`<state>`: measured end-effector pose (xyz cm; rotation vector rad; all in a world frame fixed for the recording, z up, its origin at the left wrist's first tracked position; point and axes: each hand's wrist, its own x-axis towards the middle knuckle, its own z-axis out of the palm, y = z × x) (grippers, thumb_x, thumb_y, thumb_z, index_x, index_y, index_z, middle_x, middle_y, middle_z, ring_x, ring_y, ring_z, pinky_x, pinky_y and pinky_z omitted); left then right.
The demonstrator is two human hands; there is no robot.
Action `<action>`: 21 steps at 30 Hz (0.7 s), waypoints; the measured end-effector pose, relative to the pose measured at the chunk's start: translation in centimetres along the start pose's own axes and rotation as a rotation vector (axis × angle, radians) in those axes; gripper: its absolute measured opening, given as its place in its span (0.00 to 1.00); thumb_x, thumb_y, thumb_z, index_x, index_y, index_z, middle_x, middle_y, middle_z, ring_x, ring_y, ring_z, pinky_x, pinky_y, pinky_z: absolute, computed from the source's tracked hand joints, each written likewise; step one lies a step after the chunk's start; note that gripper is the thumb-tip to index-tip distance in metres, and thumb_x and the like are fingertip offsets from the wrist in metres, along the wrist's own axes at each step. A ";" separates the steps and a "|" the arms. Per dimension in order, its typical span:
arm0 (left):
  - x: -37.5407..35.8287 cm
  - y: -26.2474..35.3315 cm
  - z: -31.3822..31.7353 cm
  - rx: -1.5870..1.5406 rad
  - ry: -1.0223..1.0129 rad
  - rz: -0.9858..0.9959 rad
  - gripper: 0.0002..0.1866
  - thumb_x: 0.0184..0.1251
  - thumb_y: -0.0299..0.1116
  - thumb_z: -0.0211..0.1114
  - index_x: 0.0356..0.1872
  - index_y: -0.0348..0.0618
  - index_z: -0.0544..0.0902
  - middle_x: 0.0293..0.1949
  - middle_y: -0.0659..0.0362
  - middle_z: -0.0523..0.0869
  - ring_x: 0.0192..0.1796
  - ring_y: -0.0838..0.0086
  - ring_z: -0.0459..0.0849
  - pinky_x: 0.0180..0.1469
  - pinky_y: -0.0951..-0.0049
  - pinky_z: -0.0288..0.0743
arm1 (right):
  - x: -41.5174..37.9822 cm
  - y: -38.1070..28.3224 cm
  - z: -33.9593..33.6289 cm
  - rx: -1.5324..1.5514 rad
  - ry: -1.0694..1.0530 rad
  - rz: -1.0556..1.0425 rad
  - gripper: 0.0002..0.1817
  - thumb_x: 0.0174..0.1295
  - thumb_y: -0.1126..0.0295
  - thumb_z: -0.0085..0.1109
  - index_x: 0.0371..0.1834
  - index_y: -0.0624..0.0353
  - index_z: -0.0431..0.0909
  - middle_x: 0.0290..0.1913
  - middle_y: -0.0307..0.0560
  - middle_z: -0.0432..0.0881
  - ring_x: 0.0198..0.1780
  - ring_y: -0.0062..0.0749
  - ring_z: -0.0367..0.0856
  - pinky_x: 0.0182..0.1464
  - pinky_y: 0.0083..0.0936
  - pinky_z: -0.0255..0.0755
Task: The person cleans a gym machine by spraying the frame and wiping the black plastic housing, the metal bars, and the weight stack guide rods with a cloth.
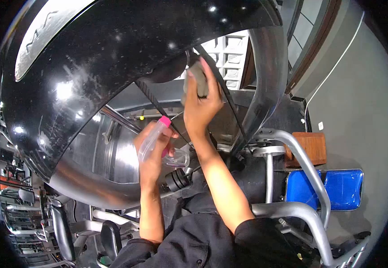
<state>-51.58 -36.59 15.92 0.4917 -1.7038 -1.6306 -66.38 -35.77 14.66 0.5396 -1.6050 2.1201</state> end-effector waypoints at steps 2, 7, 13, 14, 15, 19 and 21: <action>-0.2 -0.1 -0.1 0.031 -0.002 -0.019 0.13 0.70 0.38 0.64 0.34 0.36 0.80 0.31 0.54 0.85 0.21 0.77 0.76 0.26 0.77 0.69 | 0.5 0.6 0.4 0.001 -0.014 -0.050 0.20 0.58 0.79 0.65 0.56 0.61 0.83 0.52 0.51 0.87 0.53 0.39 0.85 0.58 0.32 0.74; 0.3 -0.3 -0.3 0.085 -0.027 -0.042 0.13 0.70 0.38 0.63 0.34 0.36 0.79 0.31 0.54 0.85 0.22 0.78 0.77 0.26 0.78 0.70 | -1.1 3.9 -1.6 -0.034 -0.097 -0.172 0.23 0.53 0.83 0.65 0.54 0.59 0.84 0.55 0.51 0.85 0.54 0.42 0.85 0.58 0.33 0.75; 1.0 -1.1 -0.3 0.125 -0.078 -0.031 0.15 0.70 0.40 0.64 0.34 0.35 0.79 0.31 0.53 0.85 0.21 0.77 0.77 0.26 0.77 0.70 | -5.6 11.0 -4.0 0.105 -0.043 0.253 0.16 0.67 0.73 0.61 0.56 0.67 0.80 0.52 0.47 0.86 0.52 0.25 0.81 0.56 0.25 0.73; 1.0 -1.5 -0.4 0.101 -0.083 -0.039 0.16 0.70 0.40 0.64 0.33 0.35 0.79 0.31 0.52 0.84 0.21 0.77 0.77 0.25 0.77 0.71 | -4.4 10.4 -4.1 0.163 -0.100 0.275 0.15 0.67 0.72 0.61 0.55 0.67 0.81 0.51 0.47 0.86 0.52 0.25 0.82 0.56 0.24 0.74; 1.0 -1.8 -0.5 0.078 -0.089 -0.049 0.16 0.70 0.41 0.64 0.33 0.35 0.79 0.31 0.52 0.84 0.21 0.76 0.77 0.25 0.76 0.71 | -3.3 9.8 -4.0 0.222 -0.156 0.298 0.15 0.68 0.71 0.61 0.54 0.67 0.81 0.50 0.47 0.86 0.51 0.25 0.82 0.55 0.24 0.74; 1.3 -2.5 -0.4 0.093 -0.125 -0.094 0.17 0.69 0.41 0.65 0.33 0.35 0.78 0.30 0.52 0.84 0.21 0.76 0.78 0.25 0.76 0.70 | 2.2 5.8 -1.3 0.316 -0.138 0.125 0.11 0.65 0.72 0.61 0.47 0.65 0.82 0.41 0.53 0.87 0.44 0.37 0.86 0.50 0.29 0.75; 1.5 -2.6 -0.3 0.183 -0.126 -0.098 0.20 0.66 0.49 0.64 0.33 0.38 0.78 0.29 0.54 0.82 0.19 0.74 0.77 0.21 0.75 0.68 | 4.9 4.3 -1.2 0.299 -0.194 0.060 0.10 0.64 0.70 0.62 0.44 0.65 0.81 0.38 0.55 0.86 0.42 0.40 0.86 0.48 0.30 0.75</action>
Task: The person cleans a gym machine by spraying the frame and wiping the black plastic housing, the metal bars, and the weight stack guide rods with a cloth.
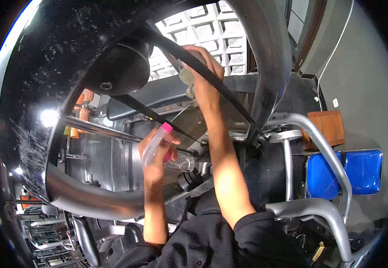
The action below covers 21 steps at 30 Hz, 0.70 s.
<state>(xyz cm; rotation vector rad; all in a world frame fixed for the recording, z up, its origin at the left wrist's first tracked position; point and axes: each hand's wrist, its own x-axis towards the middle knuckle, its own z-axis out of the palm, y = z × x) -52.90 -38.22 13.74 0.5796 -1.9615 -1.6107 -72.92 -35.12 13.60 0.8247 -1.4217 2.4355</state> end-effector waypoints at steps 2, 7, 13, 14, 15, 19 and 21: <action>0.0 0.2 0.0 -0.001 0.007 -0.006 0.20 0.67 0.47 0.65 0.33 0.37 0.79 0.30 0.54 0.83 0.20 0.75 0.78 0.23 0.76 0.68 | 0.9 1.1 -0.7 -0.028 -0.064 -0.049 0.11 0.63 0.68 0.62 0.41 0.66 0.81 0.36 0.57 0.85 0.40 0.43 0.85 0.46 0.31 0.75; 0.4 -0.3 -0.4 0.048 -0.002 -0.038 0.22 0.66 0.51 0.66 0.33 0.37 0.79 0.30 0.54 0.85 0.21 0.76 0.79 0.24 0.76 0.68 | -3.4 9.1 -4.4 -0.268 -0.178 0.207 0.12 0.63 0.67 0.60 0.36 0.68 0.80 0.26 0.56 0.81 0.32 0.40 0.80 0.38 0.34 0.72; 0.8 -0.8 -0.3 0.069 -0.019 -0.044 0.24 0.65 0.54 0.66 0.33 0.37 0.79 0.29 0.54 0.85 0.21 0.76 0.79 0.24 0.76 0.68 | -6.5 9.0 -3.8 -0.133 0.008 0.194 0.09 0.60 0.70 0.63 0.38 0.65 0.82 0.30 0.53 0.84 0.35 0.47 0.84 0.42 0.34 0.76; 0.9 -1.0 -0.3 0.061 -0.026 -0.038 0.24 0.65 0.53 0.65 0.33 0.36 0.79 0.29 0.54 0.85 0.21 0.76 0.79 0.24 0.76 0.68 | -5.6 7.0 -2.4 -0.133 0.063 0.135 0.08 0.59 0.72 0.64 0.40 0.63 0.82 0.33 0.51 0.86 0.38 0.45 0.85 0.45 0.35 0.76; 0.9 -1.0 -0.4 0.054 -0.030 -0.034 0.24 0.65 0.53 0.65 0.33 0.36 0.79 0.29 0.55 0.84 0.21 0.76 0.79 0.24 0.76 0.69 | -4.7 5.2 -1.1 -0.170 0.100 0.000 0.10 0.58 0.72 0.65 0.42 0.61 0.83 0.39 0.49 0.86 0.42 0.44 0.85 0.48 0.36 0.75; 0.9 -1.3 -0.5 0.059 -0.021 -0.052 0.24 0.66 0.53 0.65 0.33 0.36 0.79 0.29 0.54 0.84 0.21 0.76 0.79 0.24 0.76 0.69 | -2.2 -0.6 2.1 -0.296 0.167 -0.454 0.19 0.49 0.78 0.70 0.47 0.55 0.86 0.46 0.44 0.85 0.49 0.44 0.82 0.53 0.35 0.73; 0.7 -1.4 -0.7 0.035 -0.021 -0.020 0.24 0.66 0.52 0.64 0.33 0.35 0.79 0.29 0.54 0.84 0.21 0.75 0.79 0.24 0.76 0.69 | -2.9 0.1 2.1 -0.375 0.170 -0.480 0.19 0.48 0.76 0.72 0.46 0.52 0.86 0.47 0.43 0.85 0.49 0.42 0.81 0.52 0.34 0.74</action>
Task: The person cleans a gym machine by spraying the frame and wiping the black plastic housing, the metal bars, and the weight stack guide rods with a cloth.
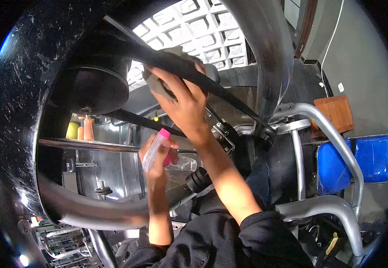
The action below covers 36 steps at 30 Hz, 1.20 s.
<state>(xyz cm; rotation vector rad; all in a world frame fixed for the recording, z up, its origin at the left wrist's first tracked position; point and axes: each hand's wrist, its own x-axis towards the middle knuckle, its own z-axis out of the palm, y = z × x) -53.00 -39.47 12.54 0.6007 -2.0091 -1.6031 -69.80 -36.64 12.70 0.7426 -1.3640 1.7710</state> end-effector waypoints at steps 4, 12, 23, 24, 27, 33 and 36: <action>0.1 0.0 -0.4 0.041 0.019 -0.001 0.24 0.67 0.52 0.63 0.33 0.34 0.80 0.29 0.53 0.84 0.21 0.75 0.79 0.24 0.76 0.69 | -6.6 2.6 -1.8 -0.143 -0.088 0.094 0.21 0.45 0.74 0.76 0.45 0.42 0.89 0.47 0.37 0.84 0.49 0.36 0.81 0.51 0.34 0.74; 0.0 -1.0 -0.8 0.004 0.040 0.077 0.28 0.66 0.57 0.64 0.34 0.34 0.80 0.28 0.54 0.84 0.20 0.75 0.79 0.22 0.75 0.70 | -3.0 1.5 -1.5 -0.046 -0.104 0.013 0.24 0.41 0.79 0.77 0.46 0.48 0.89 0.49 0.38 0.85 0.49 0.32 0.82 0.52 0.31 0.73; 0.7 -0.9 -0.3 -0.027 0.080 0.096 0.25 0.65 0.54 0.63 0.35 0.35 0.78 0.27 0.56 0.80 0.19 0.73 0.75 0.21 0.74 0.67 | -8.1 3.2 -3.1 -0.349 -0.369 -0.012 0.20 0.49 0.69 0.72 0.48 0.36 0.87 0.54 0.24 0.83 0.50 0.30 0.78 0.50 0.27 0.75; 0.8 -0.9 -0.5 -0.027 0.067 0.093 0.26 0.65 0.55 0.64 0.35 0.36 0.77 0.27 0.56 0.80 0.19 0.73 0.75 0.21 0.74 0.67 | -9.7 4.2 -3.4 -0.394 -0.383 -0.035 0.21 0.49 0.69 0.71 0.48 0.36 0.86 0.55 0.24 0.83 0.50 0.31 0.77 0.50 0.26 0.76; 0.8 -0.7 -0.3 -0.040 0.063 0.063 0.26 0.65 0.55 0.64 0.34 0.36 0.77 0.27 0.56 0.80 0.19 0.73 0.76 0.22 0.74 0.68 | -12.4 5.4 -5.5 -0.320 -0.392 0.063 0.19 0.49 0.68 0.73 0.46 0.36 0.87 0.52 0.23 0.84 0.50 0.30 0.77 0.49 0.26 0.77; 1.2 -1.5 0.2 -0.037 0.065 0.027 0.26 0.65 0.56 0.64 0.34 0.37 0.77 0.27 0.56 0.80 0.20 0.74 0.76 0.22 0.74 0.69 | -5.8 3.8 -3.0 0.115 -0.001 0.301 0.15 0.56 0.78 0.67 0.48 0.60 0.84 0.46 0.49 0.87 0.48 0.35 0.86 0.54 0.28 0.76; 1.3 -1.4 0.3 -0.064 0.015 0.040 0.26 0.65 0.56 0.65 0.34 0.37 0.77 0.27 0.56 0.80 0.20 0.74 0.76 0.22 0.74 0.69 | 0.6 1.1 -1.4 0.308 -0.018 0.375 0.14 0.56 0.78 0.67 0.47 0.60 0.84 0.43 0.49 0.87 0.44 0.31 0.87 0.49 0.26 0.77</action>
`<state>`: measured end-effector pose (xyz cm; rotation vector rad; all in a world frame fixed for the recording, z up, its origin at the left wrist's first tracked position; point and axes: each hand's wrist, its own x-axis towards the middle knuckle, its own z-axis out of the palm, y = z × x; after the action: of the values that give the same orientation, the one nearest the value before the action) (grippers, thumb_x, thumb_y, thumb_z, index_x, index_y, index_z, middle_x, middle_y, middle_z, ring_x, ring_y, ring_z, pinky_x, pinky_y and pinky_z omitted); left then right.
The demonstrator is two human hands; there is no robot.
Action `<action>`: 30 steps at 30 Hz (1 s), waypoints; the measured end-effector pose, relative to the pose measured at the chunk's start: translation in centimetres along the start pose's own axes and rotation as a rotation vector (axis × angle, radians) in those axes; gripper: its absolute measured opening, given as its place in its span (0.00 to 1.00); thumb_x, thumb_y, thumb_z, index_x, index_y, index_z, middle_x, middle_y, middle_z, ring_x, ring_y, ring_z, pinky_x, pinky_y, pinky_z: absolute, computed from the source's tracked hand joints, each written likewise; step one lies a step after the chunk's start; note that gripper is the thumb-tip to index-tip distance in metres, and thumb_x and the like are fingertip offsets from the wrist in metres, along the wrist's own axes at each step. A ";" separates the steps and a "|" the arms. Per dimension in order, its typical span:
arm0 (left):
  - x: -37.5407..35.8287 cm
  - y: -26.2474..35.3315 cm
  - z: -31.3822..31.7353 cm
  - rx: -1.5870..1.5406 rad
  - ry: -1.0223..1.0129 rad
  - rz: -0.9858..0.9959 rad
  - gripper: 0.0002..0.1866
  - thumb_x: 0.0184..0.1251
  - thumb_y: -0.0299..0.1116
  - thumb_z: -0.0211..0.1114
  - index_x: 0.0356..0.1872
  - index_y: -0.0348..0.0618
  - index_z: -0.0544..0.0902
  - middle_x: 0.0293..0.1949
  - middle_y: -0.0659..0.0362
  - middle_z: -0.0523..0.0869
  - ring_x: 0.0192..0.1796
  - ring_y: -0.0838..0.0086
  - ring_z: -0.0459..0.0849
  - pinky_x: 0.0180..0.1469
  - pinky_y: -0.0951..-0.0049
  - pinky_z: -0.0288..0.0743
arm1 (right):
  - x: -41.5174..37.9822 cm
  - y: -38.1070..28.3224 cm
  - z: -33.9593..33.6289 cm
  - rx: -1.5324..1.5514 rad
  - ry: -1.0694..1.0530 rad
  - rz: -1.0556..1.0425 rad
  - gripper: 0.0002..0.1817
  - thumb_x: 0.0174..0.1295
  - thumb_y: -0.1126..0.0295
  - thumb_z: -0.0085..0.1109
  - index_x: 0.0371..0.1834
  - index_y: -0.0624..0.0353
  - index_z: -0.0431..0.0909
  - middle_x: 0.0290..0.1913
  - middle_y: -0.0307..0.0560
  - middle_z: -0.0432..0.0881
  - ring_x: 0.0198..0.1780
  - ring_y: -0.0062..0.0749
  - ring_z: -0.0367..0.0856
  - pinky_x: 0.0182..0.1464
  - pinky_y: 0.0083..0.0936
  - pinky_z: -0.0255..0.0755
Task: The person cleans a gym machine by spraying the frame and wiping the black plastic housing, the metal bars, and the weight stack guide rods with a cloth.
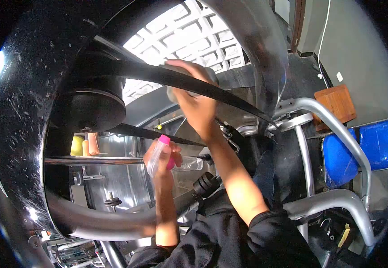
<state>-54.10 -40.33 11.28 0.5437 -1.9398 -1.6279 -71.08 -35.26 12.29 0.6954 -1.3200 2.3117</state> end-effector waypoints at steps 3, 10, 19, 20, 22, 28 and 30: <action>-0.1 -0.1 0.0 0.001 0.024 -0.025 0.26 0.64 0.55 0.65 0.34 0.37 0.77 0.27 0.56 0.80 0.20 0.74 0.76 0.23 0.74 0.70 | 0.9 2.0 -0.4 -0.032 -0.131 0.004 0.16 0.56 0.73 0.68 0.48 0.62 0.83 0.41 0.53 0.87 0.43 0.38 0.87 0.48 0.30 0.77; 0.1 -0.6 -0.3 0.019 0.015 -0.051 0.29 0.63 0.60 0.66 0.33 0.37 0.79 0.29 0.55 0.83 0.21 0.77 0.78 0.24 0.76 0.68 | -5.4 12.7 -8.4 -0.151 -0.402 0.452 0.18 0.64 0.60 0.63 0.42 0.67 0.84 0.31 0.52 0.85 0.35 0.29 0.84 0.41 0.29 0.76; 0.2 -0.3 0.0 -0.011 -0.007 -0.079 0.28 0.64 0.58 0.66 0.33 0.37 0.79 0.28 0.55 0.82 0.21 0.77 0.77 0.25 0.76 0.69 | 1.9 6.8 -3.1 -0.450 -0.508 -0.220 0.13 0.64 0.61 0.60 0.38 0.59 0.83 0.30 0.47 0.86 0.32 0.37 0.85 0.37 0.30 0.77; 0.3 -0.3 -0.1 -0.011 -0.029 -0.073 0.28 0.64 0.58 0.66 0.33 0.37 0.79 0.28 0.55 0.82 0.21 0.77 0.77 0.25 0.76 0.69 | 2.2 7.0 -3.1 -0.286 -0.582 -0.128 0.12 0.63 0.61 0.60 0.39 0.59 0.82 0.31 0.48 0.85 0.32 0.40 0.84 0.38 0.31 0.77; 0.5 -0.3 -0.1 -0.014 -0.055 -0.067 0.28 0.64 0.58 0.65 0.33 0.37 0.79 0.28 0.56 0.82 0.21 0.77 0.77 0.24 0.76 0.68 | 0.8 9.8 -3.3 -0.195 -0.573 -0.011 0.11 0.64 0.62 0.59 0.39 0.58 0.82 0.31 0.49 0.85 0.30 0.42 0.83 0.38 0.34 0.77; 0.5 -0.8 -0.4 0.007 -0.077 -0.050 0.28 0.64 0.59 0.65 0.33 0.36 0.80 0.27 0.57 0.82 0.21 0.78 0.77 0.25 0.77 0.68 | -2.4 13.2 -9.1 -0.271 -0.871 0.457 0.15 0.64 0.61 0.56 0.37 0.65 0.81 0.33 0.53 0.83 0.37 0.45 0.82 0.46 0.36 0.75; 0.4 -0.7 -0.6 0.036 -0.075 -0.057 0.28 0.65 0.58 0.65 0.33 0.36 0.80 0.26 0.57 0.82 0.22 0.78 0.77 0.25 0.77 0.68 | -2.2 13.0 -8.6 -0.397 -0.883 0.554 0.15 0.64 0.62 0.56 0.40 0.64 0.81 0.33 0.53 0.83 0.37 0.46 0.83 0.46 0.37 0.75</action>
<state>-54.09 -41.13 10.75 0.5647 -2.0285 -1.6736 -78.43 -34.26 -1.60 1.4334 -2.5405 2.0222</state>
